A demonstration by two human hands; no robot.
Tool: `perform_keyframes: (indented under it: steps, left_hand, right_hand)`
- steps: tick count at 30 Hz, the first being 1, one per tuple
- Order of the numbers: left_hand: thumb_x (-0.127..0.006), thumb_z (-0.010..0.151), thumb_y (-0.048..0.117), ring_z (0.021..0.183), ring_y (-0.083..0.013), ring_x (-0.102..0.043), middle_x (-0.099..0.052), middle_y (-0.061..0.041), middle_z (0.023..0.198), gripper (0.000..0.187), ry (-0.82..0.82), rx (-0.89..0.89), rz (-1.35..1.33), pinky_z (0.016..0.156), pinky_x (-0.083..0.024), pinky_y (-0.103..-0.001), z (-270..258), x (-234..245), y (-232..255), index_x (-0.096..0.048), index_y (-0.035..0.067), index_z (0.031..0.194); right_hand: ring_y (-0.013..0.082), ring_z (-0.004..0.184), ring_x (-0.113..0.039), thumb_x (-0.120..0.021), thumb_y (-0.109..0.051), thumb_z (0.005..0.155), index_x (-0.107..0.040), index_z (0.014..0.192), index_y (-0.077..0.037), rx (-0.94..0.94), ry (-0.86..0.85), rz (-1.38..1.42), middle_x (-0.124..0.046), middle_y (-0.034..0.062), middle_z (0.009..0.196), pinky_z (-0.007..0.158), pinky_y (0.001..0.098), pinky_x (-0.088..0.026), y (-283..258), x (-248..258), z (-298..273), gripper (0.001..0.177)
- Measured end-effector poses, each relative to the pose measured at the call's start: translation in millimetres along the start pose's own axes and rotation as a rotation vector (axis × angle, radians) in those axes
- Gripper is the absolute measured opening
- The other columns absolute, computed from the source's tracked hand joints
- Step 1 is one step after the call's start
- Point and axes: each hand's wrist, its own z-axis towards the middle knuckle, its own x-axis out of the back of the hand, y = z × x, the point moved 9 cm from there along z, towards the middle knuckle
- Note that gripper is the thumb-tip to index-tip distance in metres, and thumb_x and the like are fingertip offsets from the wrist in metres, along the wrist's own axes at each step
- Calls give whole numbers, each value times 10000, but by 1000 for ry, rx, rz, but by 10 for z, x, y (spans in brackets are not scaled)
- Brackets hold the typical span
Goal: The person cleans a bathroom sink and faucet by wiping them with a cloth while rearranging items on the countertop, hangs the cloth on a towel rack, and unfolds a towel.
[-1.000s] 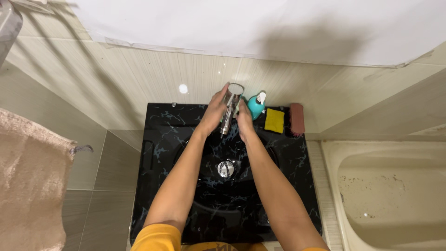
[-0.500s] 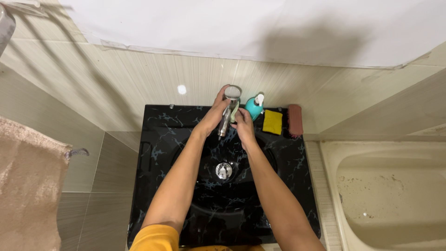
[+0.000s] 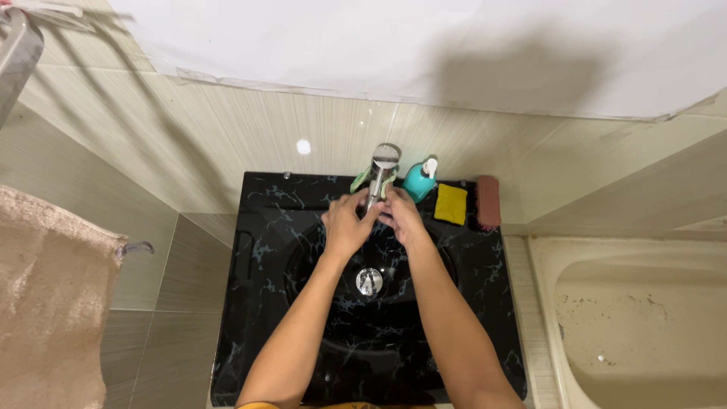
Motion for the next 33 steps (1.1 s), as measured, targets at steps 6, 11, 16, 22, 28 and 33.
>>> perform_keyframes:
  steps: [6, 11, 16, 22, 28, 33]
  left_hand:
    - [-662, 945, 363, 894, -419, -716, -741, -230, 885, 378, 35, -31, -15, 842, -542, -486, -61, -171, 71, -737, 67, 1168]
    - [-641, 938, 343, 853, -424, -719, -740, -243, 864, 364, 99, -73, -110, 769, -559, -485, -97, -247, 152, -756, 37, 1098]
    - [-619, 992, 447, 885, -350, -704, -763, -150, 897, 420, 176, -60, 14, 824, -505, -464, 60, 103, -67, -819, 82, 940]
    - [-535, 1026, 395, 934, -291, -680, -695, -119, 977, 388, 300, 32, -208, 868, -513, -407, 74, 341, -677, -763, 90, 1101]
    - [-459, 1056, 401, 1203, -322, -581, -603, -210, 1293, 492, 185, 0, -363, 1030, -450, -395, 185, -126, -941, -585, 68, 1396]
    - [-446, 1074, 493, 1323, -247, -522, -562, -125, 1420, 567, -55, 133, -650, 1102, -391, -369, 127, -617, -1097, -514, 75, 1451]
  right_hand:
    - [172, 905, -599, -508, -264, 1033, -666, 1123, -28, 325, 115, -126, -685, 85, 1005, 820, 357, -485, -88, 92, 118, 298]
    - [163, 892, -596, -498, -245, 1047, -633, 1050, -35, 233, -11, 101, -662, 47, 969, 796, 354, -494, 74, 245, 85, 250]
    - [183, 858, -621, -467, -315, 1094, -648, 1138, -83, 109, -328, 256, -682, 60, 965, 777, 363, -509, -164, -108, -203, 298]
    - [216, 951, -711, -305, -538, 1057, -628, 1190, -90, -45, -409, 260, -729, 64, 1031, 846, 392, -568, -211, -390, -339, 568]
    - [212, 954, -696, -399, -572, 1031, -618, 1152, -128, -9, -311, 379, -687, 27, 996, 859, 420, -604, 1, -460, -384, 510]
    - [194, 821, -644, -481, -625, 1034, -606, 1080, -138, 69, -401, 557, -655, 31, 914, 734, 366, -533, 187, -495, -463, 505]
